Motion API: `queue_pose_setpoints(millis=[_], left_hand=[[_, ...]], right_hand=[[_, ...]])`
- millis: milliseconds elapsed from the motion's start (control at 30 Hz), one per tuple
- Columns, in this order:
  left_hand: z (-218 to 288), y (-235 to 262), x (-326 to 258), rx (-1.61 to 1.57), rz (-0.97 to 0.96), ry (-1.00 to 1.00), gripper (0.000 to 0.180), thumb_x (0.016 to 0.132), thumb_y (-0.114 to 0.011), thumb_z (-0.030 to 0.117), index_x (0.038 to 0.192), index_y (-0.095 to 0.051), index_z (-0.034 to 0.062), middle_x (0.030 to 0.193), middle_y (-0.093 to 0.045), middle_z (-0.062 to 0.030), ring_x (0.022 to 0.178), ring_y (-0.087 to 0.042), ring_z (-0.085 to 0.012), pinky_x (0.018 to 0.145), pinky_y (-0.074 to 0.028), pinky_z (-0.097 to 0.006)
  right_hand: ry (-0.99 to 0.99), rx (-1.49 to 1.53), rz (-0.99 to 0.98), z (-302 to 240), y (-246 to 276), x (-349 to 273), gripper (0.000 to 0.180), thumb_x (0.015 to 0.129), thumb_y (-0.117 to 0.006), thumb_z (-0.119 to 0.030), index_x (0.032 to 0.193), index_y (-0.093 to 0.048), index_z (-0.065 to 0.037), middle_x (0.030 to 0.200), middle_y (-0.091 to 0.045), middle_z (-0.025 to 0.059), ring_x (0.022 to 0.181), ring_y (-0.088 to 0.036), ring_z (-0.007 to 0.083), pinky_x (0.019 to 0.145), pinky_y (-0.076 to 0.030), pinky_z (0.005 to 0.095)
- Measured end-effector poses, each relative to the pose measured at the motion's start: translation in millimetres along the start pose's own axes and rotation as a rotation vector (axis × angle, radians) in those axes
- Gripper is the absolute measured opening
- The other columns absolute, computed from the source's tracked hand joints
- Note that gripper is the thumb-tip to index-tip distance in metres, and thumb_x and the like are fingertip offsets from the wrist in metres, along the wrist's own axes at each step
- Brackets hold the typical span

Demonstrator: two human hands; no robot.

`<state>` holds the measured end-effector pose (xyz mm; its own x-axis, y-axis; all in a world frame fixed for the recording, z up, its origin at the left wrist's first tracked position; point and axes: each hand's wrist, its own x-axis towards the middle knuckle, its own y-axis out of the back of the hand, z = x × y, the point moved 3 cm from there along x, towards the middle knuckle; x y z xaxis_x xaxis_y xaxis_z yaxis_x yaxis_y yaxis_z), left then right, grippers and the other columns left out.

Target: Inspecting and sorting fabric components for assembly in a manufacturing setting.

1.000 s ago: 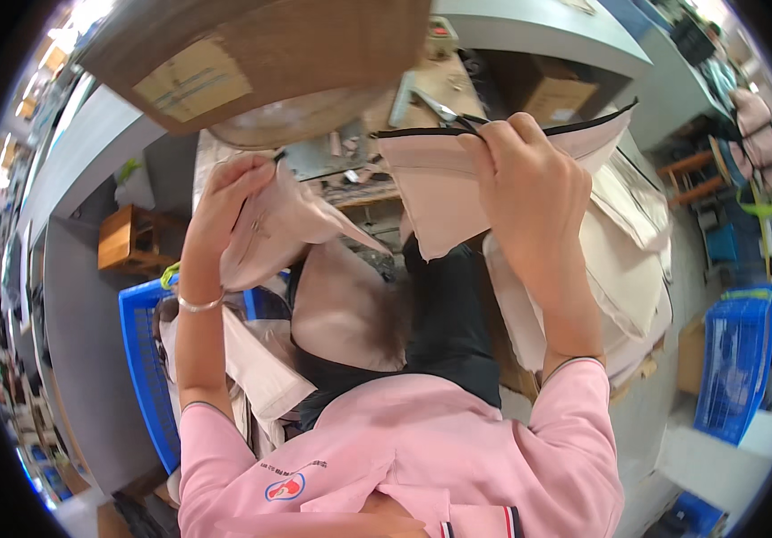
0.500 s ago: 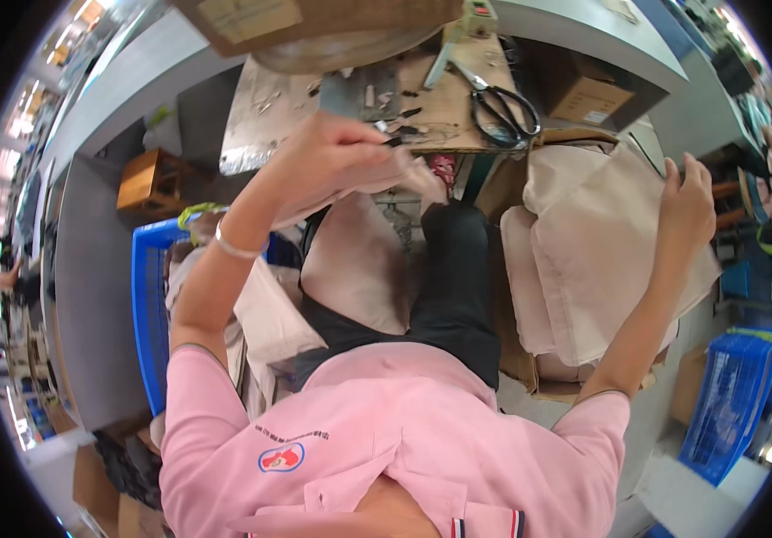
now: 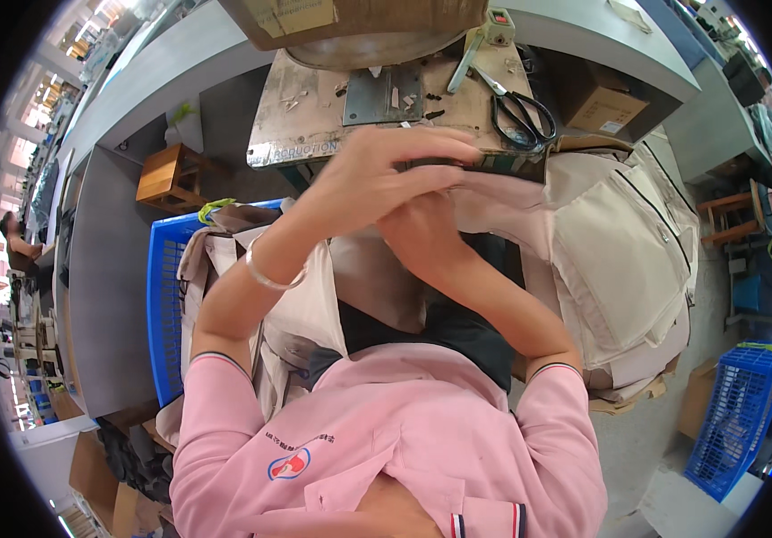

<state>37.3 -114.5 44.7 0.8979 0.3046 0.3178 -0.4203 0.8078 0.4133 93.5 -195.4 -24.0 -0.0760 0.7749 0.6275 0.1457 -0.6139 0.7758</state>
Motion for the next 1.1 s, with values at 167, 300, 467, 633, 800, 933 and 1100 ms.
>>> queue_pose_setpoints(millis=[167,300,467,633,800,933,1100], left_hand=[[-65.7,36.5,-74.3,-0.097,0.134,0.497,0.034,0.091,-0.071,0.014,0.121,-0.068,-0.0014,0.110,-0.068,-0.0013,0.097,-0.060,-0.0059,0.086,-0.050,-0.024],[-98.4,31.1,-84.8,-0.173,0.082,0.591,0.039,0.089,-0.074,0.021,0.122,-0.067,0.0013,0.082,-0.062,0.0024,0.072,-0.050,-0.0048,0.063,-0.044,-0.023],[-82.0,44.3,-49.0,-0.209,0.207,0.374,0.029,0.087,-0.076,0.020,0.109,-0.074,0.0018,0.085,-0.068,0.0013,0.074,-0.056,-0.0054,0.067,-0.047,-0.023],[-74.4,58.0,-20.9,-0.169,0.136,0.408,0.032,0.088,-0.077,0.016,0.115,-0.073,0.0001,0.096,-0.071,-0.0003,0.083,-0.060,-0.0041,0.076,-0.050,-0.020],[-84.6,64.8,-21.6,-0.160,0.045,0.442,0.028,0.089,-0.076,0.016,0.111,-0.074,-0.0006,0.096,-0.071,-0.0006,0.085,-0.060,-0.0045,0.077,-0.049,-0.021],[-78.7,53.7,-38.3,-0.220,-0.111,0.480,0.021,0.091,-0.071,0.011,0.110,-0.074,0.0005,0.097,-0.072,-0.0014,0.086,-0.060,-0.0053,0.079,-0.048,-0.021],[-41.5,25.8,-60.8,-0.278,-0.351,0.320,0.021,0.093,-0.068,0.010,0.112,-0.073,0.0014,0.093,-0.074,-0.0046,0.086,-0.064,-0.0088,0.081,-0.049,-0.024]], right_hand=[[-0.213,-0.115,-0.067,32.7,47.3,-2.3,0.014,0.083,-0.070,-0.013,0.094,-0.062,-0.010,0.093,-0.065,0.0067,0.064,-0.067,0.0250,0.050,-0.054,0.0360],[-0.368,0.024,-0.020,64.4,67.9,9.8,0.017,0.085,-0.073,-0.016,0.100,-0.068,-0.011,0.090,-0.064,0.0069,0.075,-0.067,0.0309,0.063,-0.053,0.0403],[-0.404,0.044,0.019,93.0,72.4,24.4,0.017,0.087,-0.071,-0.019,0.102,-0.068,-0.010,0.093,-0.065,0.0076,0.074,-0.067,0.0331,0.063,-0.053,0.0423],[-0.447,0.071,0.000,108.0,66.9,23.6,0.017,0.088,-0.070,-0.018,0.103,-0.068,-0.010,0.093,-0.065,0.0088,0.074,-0.066,0.0349,0.064,-0.051,0.0445],[-0.414,0.070,-0.084,84.7,77.9,15.3,0.012,0.093,-0.062,-0.016,0.103,-0.068,-0.011,0.087,-0.066,0.0095,0.071,-0.066,0.0352,0.064,-0.052,0.0445],[-0.319,0.601,-0.974,58.3,104.8,-8.9,0.025,0.096,-0.056,-0.012,0.117,-0.065,-0.006,0.081,-0.069,0.0138,0.062,-0.068,0.0290,0.065,-0.054,0.0426],[-0.500,1.063,-1.519,47.8,105.1,-31.4,0.038,0.094,-0.058,-0.011,0.130,-0.058,-0.003,0.096,-0.071,0.0159,0.070,-0.070,0.0288,0.068,-0.055,0.0406]])
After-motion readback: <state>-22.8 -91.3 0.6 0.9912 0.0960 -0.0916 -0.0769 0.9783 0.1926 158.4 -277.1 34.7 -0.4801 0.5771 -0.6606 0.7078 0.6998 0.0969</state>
